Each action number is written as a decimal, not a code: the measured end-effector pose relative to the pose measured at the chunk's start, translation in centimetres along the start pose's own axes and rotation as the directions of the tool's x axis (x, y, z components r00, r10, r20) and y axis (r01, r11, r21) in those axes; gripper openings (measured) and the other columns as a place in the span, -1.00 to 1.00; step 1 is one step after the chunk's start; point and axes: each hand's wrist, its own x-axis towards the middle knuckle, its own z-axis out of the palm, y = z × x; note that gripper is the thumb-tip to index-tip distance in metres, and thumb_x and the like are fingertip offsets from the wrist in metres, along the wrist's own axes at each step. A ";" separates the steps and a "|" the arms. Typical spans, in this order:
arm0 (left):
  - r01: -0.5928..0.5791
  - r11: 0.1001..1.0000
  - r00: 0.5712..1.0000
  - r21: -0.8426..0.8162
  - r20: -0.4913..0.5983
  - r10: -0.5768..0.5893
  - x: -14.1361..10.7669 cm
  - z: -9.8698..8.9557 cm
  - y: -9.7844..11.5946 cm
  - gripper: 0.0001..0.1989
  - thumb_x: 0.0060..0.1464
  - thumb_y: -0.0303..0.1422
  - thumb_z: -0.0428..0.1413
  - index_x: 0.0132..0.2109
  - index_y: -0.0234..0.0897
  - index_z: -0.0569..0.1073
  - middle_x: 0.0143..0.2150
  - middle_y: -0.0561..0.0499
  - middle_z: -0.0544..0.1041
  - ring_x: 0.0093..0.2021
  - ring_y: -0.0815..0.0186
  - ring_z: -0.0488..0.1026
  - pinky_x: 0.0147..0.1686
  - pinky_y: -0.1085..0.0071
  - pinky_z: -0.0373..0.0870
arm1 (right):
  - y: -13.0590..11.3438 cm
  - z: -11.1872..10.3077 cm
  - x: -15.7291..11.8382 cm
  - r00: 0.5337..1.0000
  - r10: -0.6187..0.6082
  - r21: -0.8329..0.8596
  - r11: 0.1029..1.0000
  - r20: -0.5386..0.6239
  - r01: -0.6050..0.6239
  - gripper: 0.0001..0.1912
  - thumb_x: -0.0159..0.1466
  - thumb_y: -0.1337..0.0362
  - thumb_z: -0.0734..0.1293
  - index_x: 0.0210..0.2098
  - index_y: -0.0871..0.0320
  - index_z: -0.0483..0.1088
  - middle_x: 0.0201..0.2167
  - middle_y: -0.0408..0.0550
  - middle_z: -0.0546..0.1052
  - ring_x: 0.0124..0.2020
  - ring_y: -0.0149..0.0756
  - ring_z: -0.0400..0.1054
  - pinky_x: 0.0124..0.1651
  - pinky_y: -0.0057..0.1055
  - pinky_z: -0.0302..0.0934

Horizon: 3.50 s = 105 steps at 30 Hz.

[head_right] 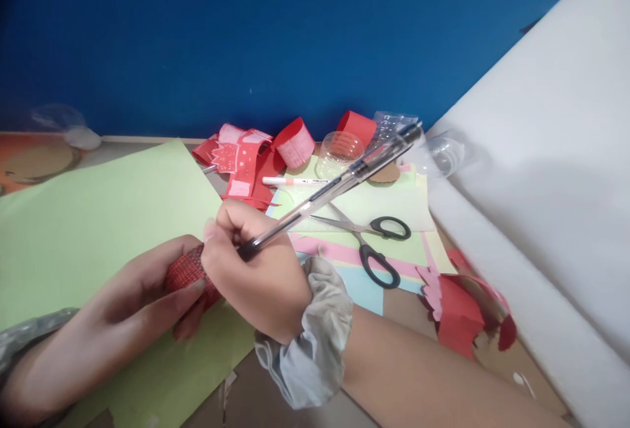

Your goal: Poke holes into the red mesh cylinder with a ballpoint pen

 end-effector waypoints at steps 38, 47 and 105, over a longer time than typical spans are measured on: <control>0.018 0.999 0.999 -0.031 0.031 -0.017 0.0 -0.3 -0.4 -0.70 0.38 -0.28 -0.01 -0.37 -0.18 0.31 -0.47 0.11 0.39 -0.44 0.31 0.33 -0.41 0.44 0.31 | 0.1 0.0 -0.1 0.999 0.028 0.004 1.000 0.037 -0.028 -0.64 0.39 0.31 0.23 -0.51 0.07 0.05 -0.58 -0.28 0.07 -0.53 -0.43 -0.02 -0.48 -0.42 -0.05; -0.030 0.999 0.999 -0.014 0.010 0.031 0.1 -0.3 -0.1 -0.68 0.39 -0.34 -0.02 -0.40 -0.19 0.32 -0.45 0.12 0.39 -0.41 0.33 0.37 -0.34 0.45 0.34 | 0.1 0.0 -0.1 0.999 0.039 -0.006 0.999 0.031 -0.039 -0.62 0.40 0.28 0.25 -0.51 0.07 0.06 -0.59 -0.28 0.08 -0.55 -0.43 -0.01 -0.48 -0.43 -0.04; -0.041 0.999 0.999 -0.025 0.035 0.042 0.0 -0.4 -0.8 -0.66 0.43 -0.31 -0.07 -0.37 -0.18 0.34 -0.42 0.14 0.41 -0.38 0.35 0.40 -0.29 0.48 0.36 | 0.1 0.0 0.2 0.999 0.023 0.012 1.000 0.049 -0.024 -0.65 0.36 0.35 0.23 -0.52 0.07 0.06 -0.60 -0.29 0.08 -0.54 -0.44 -0.01 -0.48 -0.43 -0.06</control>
